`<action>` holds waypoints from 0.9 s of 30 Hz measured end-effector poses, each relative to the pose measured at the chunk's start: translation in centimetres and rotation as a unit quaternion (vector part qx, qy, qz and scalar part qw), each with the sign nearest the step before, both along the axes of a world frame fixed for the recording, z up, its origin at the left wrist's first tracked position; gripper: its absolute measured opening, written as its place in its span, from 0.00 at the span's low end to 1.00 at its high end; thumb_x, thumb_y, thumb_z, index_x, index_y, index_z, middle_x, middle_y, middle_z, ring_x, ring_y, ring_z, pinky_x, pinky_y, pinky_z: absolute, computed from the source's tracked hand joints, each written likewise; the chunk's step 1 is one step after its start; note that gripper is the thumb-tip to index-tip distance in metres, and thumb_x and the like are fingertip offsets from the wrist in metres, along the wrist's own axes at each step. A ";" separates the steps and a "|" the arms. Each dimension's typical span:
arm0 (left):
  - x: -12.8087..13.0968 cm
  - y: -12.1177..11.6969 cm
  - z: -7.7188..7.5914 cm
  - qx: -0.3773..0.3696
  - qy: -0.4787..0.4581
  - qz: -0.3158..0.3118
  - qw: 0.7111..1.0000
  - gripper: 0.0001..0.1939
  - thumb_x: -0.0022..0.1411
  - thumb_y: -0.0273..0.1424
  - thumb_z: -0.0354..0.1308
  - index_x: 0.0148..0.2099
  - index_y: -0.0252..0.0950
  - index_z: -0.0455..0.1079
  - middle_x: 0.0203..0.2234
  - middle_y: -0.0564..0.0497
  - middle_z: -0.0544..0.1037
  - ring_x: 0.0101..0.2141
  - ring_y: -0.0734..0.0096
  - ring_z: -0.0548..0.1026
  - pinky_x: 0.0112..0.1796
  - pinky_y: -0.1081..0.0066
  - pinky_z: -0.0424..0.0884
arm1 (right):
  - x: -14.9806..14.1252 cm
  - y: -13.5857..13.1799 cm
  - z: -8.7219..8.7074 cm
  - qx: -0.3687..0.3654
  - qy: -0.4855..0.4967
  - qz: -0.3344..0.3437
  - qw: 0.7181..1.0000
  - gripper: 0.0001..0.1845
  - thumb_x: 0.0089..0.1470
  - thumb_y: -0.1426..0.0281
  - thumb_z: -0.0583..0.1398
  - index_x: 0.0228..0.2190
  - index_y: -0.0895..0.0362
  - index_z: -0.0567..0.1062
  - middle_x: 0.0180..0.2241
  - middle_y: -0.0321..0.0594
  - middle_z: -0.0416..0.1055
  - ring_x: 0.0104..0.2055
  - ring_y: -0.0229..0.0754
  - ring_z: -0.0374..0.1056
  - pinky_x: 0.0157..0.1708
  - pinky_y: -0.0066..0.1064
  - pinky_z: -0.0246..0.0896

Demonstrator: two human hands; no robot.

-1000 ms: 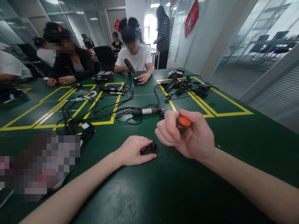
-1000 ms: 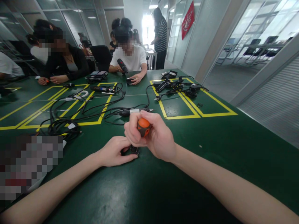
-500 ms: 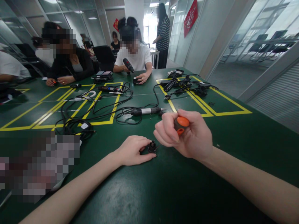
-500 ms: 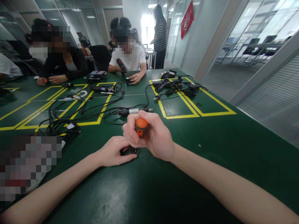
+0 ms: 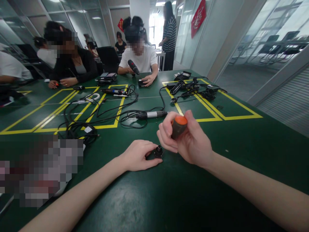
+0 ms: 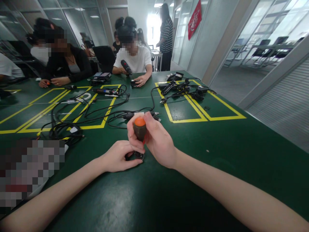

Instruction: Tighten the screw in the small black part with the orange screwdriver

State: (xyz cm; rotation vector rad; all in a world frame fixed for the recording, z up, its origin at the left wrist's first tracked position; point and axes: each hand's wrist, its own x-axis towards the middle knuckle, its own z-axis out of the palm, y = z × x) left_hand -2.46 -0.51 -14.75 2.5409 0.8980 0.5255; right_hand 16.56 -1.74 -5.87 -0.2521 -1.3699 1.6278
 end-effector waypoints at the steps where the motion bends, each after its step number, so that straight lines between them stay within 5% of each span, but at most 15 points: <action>1: 0.0 0.0 0.0 0.001 0.001 -0.001 1.000 0.15 0.69 0.44 0.61 0.43 0.36 0.76 0.30 0.51 0.78 0.29 0.70 0.75 0.34 0.72 0.67 | -0.1 0.0 -0.1 -0.001 0.001 -0.008 1.000 0.28 0.67 0.45 0.54 0.28 0.54 0.66 0.17 0.27 0.51 0.17 0.33 0.46 0.20 0.28 0.45; 5: 0.2 0.0 0.2 0.012 0.007 -0.004 1.000 0.15 0.68 0.43 0.62 0.39 0.35 0.75 0.26 0.53 0.76 0.27 0.70 0.73 0.31 0.72 0.64 | 0.0 0.1 -0.7 0.026 0.014 0.008 1.000 0.30 0.64 0.40 0.55 0.28 0.54 0.67 0.19 0.27 0.50 0.19 0.33 0.44 0.20 0.28 0.44; 8: 0.3 0.0 0.3 0.015 0.003 -0.003 1.000 0.14 0.68 0.42 0.62 0.38 0.36 0.75 0.24 0.54 0.73 0.26 0.70 0.72 0.30 0.72 0.63 | 0.2 0.2 -1.5 0.043 -0.009 0.010 0.999 0.22 0.63 0.52 0.64 0.29 0.55 0.67 0.20 0.26 0.53 0.20 0.32 0.46 0.21 0.26 0.45; 12: 0.4 0.0 0.1 0.019 -0.006 -0.003 1.000 0.13 0.67 0.41 0.62 0.35 0.37 0.72 0.23 0.55 0.71 0.25 0.71 0.70 0.29 0.72 0.61 | 0.3 0.6 -1.7 0.079 -0.103 -0.040 0.991 0.15 0.66 0.61 0.62 0.31 0.55 0.67 0.21 0.28 0.60 0.23 0.33 0.55 0.26 0.27 0.54; 17: 0.5 0.2 0.0 0.030 -0.013 -0.005 0.999 0.18 0.66 0.41 0.65 0.29 0.37 0.65 0.21 0.56 0.69 0.24 0.72 0.69 0.27 0.71 0.57 | 1.1 1.5 -0.3 0.183 -0.275 -0.121 0.936 0.11 0.64 0.66 0.59 0.30 0.56 0.69 0.27 0.34 0.65 0.29 0.37 0.61 0.32 0.31 0.57; 21: 0.4 0.2 0.0 0.030 0.002 -0.002 1.000 0.18 0.66 0.42 0.64 0.30 0.37 0.66 0.21 0.57 0.69 0.24 0.72 0.69 0.27 0.71 0.59 | 1.9 1.9 0.5 0.232 -0.388 -0.118 0.884 0.12 0.59 0.67 0.61 0.26 0.56 0.68 0.24 0.32 0.63 0.26 0.36 0.57 0.29 0.31 0.52; 27: 0.4 0.2 0.0 0.025 -0.002 0.000 1.000 0.18 0.67 0.43 0.63 0.30 0.37 0.66 0.20 0.56 0.68 0.23 0.73 0.68 0.26 0.71 0.58 | 2.4 1.9 1.0 0.207 -0.433 -0.079 0.874 0.09 0.57 0.69 0.63 0.27 0.56 0.70 0.25 0.32 0.64 0.26 0.35 0.58 0.28 0.29 0.54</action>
